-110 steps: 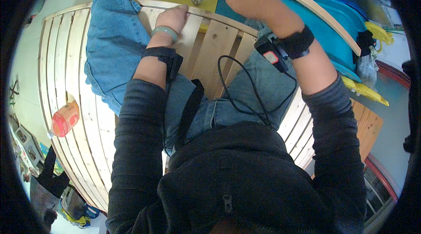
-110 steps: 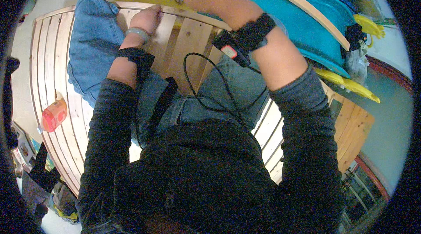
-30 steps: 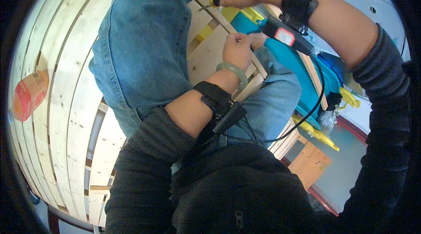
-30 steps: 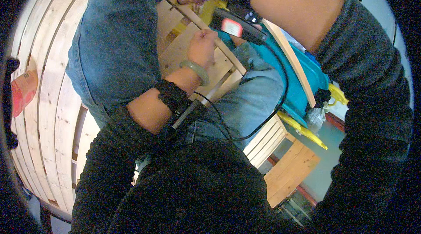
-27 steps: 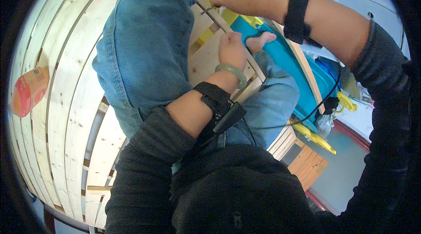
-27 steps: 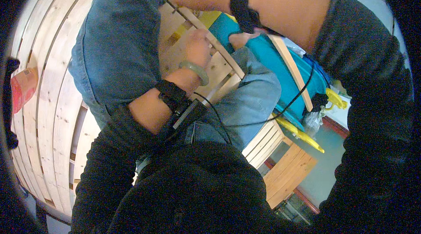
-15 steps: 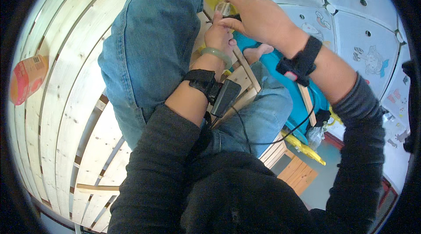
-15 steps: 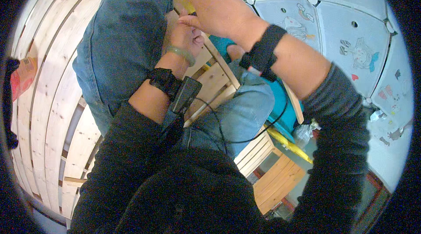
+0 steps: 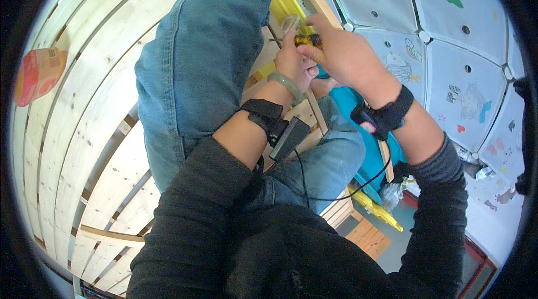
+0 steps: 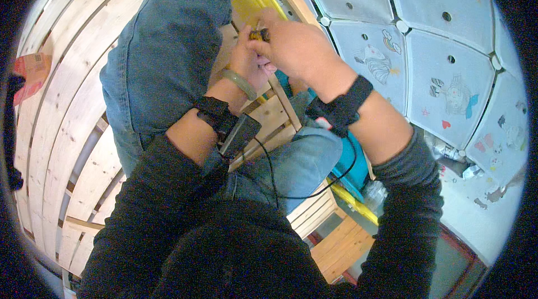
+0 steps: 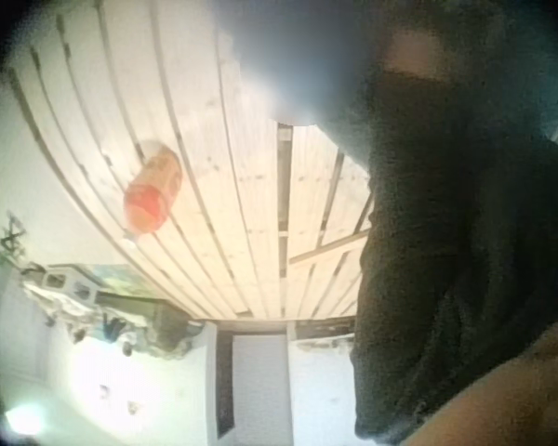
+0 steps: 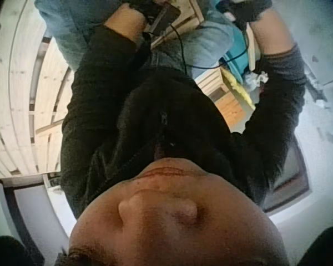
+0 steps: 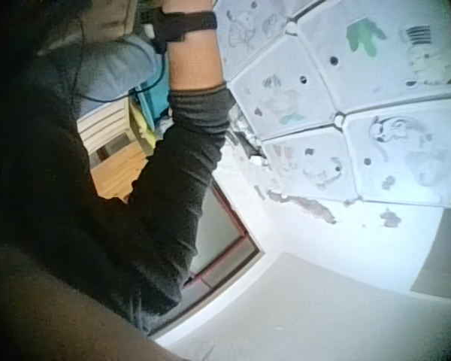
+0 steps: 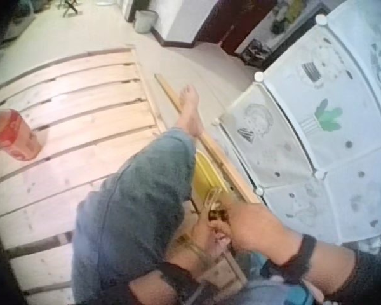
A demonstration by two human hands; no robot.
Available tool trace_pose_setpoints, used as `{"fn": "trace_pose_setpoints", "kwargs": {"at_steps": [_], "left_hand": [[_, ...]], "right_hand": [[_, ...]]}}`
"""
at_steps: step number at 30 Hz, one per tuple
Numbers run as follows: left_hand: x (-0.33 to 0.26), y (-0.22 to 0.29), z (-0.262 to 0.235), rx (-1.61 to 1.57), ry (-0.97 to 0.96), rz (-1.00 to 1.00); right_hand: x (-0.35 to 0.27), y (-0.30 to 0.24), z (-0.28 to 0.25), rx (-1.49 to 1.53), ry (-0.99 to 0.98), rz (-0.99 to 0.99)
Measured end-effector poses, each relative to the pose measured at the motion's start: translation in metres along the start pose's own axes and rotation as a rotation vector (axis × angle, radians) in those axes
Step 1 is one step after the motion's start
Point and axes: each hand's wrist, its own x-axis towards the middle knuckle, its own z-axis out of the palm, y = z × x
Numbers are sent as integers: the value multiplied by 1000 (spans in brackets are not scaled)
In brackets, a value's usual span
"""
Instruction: The person is assembling a wooden structure by screwing a curved wooden piece onto a slatted wooden base. They use a screwdriver to tighten screws into pre-drilled holes while sitting on the structure.
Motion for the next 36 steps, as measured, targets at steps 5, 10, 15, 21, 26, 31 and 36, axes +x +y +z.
{"fn": "trace_pose_setpoints", "kwargs": {"at_steps": [5, 10, 15, 21, 26, 31, 36], "left_hand": [[-5, 1, -1, 56, 73, -65], [-6, 0, 5, 221, 235, -11], [4, 0, 4, 34, 118, -34], [0, -4, -4, 56, 88, -9], [3, -3, 2, 253, 242, 46], [5, -4, -3, 46, 203, -25], [0, -5, -3, 133, 231, -40]], "right_hand": [[-3, -1, 3, 45, 56, 36], [1, 19, -5, -378, 185, -536], [-3, 8, 2, -48, 42, -13], [-8, 6, 13, -87, 196, -265], [-5, 11, 3, -231, 188, -541], [-8, 3, 9, -60, -6, 103], [-9, 14, 10, -155, 245, -376]]}}
